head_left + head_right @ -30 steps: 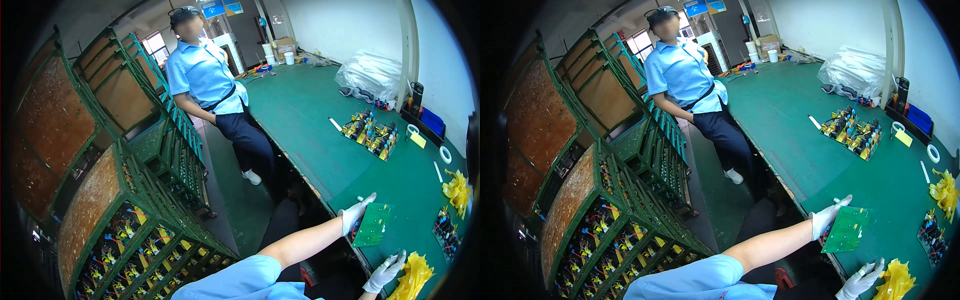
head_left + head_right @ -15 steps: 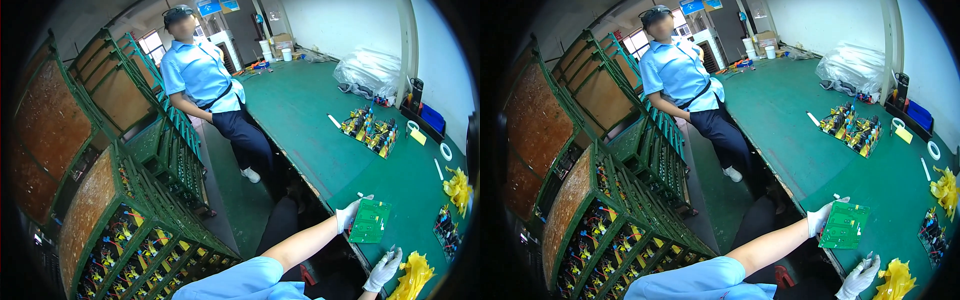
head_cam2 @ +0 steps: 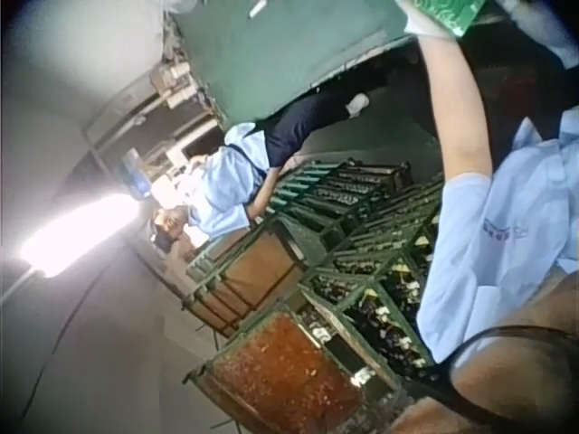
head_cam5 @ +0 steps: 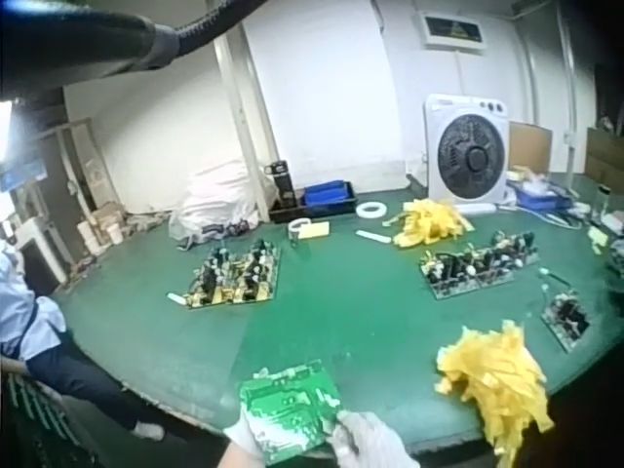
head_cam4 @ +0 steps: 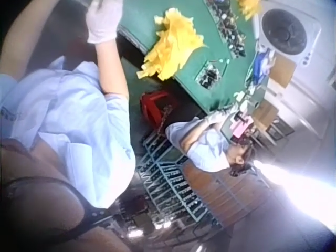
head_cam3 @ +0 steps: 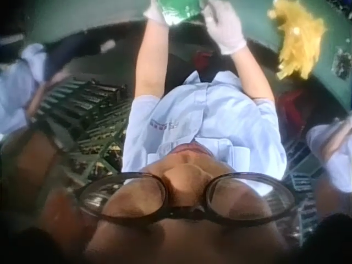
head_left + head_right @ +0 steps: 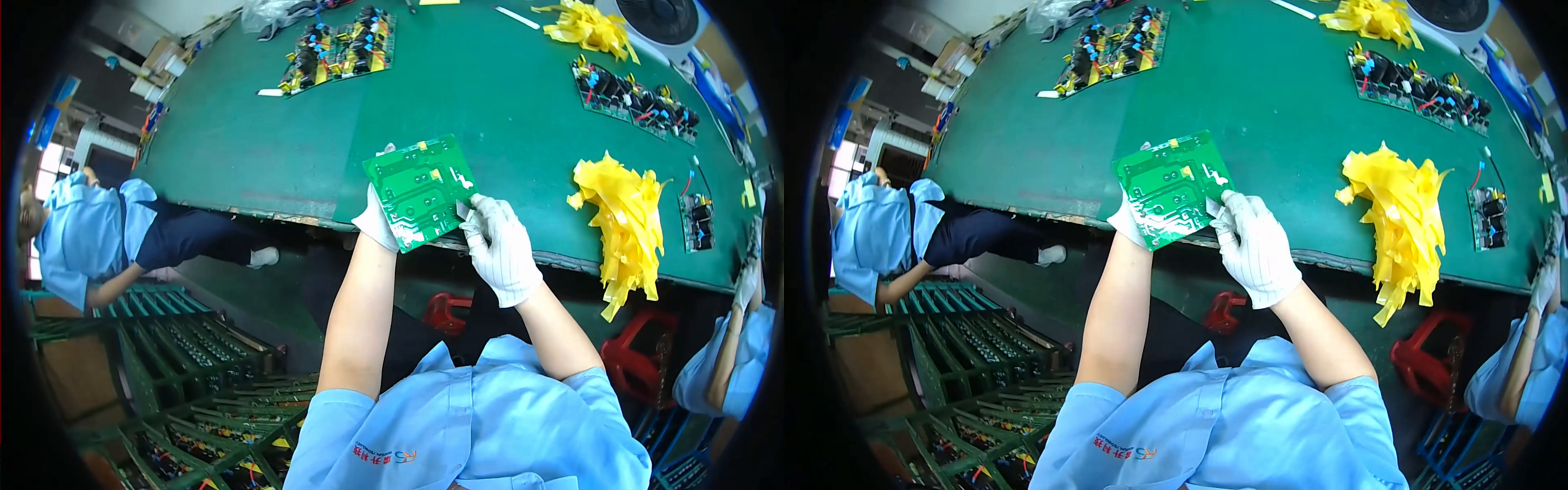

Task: The person assembles printed circuit boards by hand, attaching electronic components and yellow strips to the boards with tape.

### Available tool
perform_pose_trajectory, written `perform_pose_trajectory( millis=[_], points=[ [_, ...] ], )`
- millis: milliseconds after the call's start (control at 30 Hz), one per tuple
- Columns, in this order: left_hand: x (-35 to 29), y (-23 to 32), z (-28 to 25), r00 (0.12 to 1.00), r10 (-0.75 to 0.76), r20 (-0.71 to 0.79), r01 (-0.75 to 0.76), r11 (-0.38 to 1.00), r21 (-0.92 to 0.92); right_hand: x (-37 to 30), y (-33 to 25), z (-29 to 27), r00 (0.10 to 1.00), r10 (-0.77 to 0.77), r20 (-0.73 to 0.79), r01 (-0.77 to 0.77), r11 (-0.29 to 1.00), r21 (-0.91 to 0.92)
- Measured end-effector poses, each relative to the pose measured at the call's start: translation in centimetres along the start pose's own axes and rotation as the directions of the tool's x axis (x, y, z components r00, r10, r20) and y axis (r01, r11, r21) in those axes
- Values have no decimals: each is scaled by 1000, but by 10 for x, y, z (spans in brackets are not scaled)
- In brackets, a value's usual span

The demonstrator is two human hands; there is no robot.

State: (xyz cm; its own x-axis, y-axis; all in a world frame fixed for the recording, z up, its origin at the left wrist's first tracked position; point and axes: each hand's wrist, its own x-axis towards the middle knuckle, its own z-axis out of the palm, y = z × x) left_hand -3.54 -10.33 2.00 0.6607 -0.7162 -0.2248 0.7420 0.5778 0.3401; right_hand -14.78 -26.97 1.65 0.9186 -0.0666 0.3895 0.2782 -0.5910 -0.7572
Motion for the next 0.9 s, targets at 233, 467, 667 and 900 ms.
perform_pose_trajectory(
  millis=[233, 467, 667, 900],
  points=[
    [-8, -9, -2, 997, 20, -75, -19, 1000, 16, 19, -5, -2, 987, -155, -47, 152, 987, -54],
    [8, 7, -5, 986, 77, -151, -74, 997, 27, 26, -1, 10, 979, -202, -17, 199, 973, -119],
    [-22, -8, -8, 971, 116, -208, -109, 993, 46, 28, -6, 11, 984, -178, -5, 176, 976, -132],
    [-20, -10, -7, 951, 164, -263, -151, 986, 70, 32, -12, 20, 974, -211, -82, 202, 973, -111]
  ],
)
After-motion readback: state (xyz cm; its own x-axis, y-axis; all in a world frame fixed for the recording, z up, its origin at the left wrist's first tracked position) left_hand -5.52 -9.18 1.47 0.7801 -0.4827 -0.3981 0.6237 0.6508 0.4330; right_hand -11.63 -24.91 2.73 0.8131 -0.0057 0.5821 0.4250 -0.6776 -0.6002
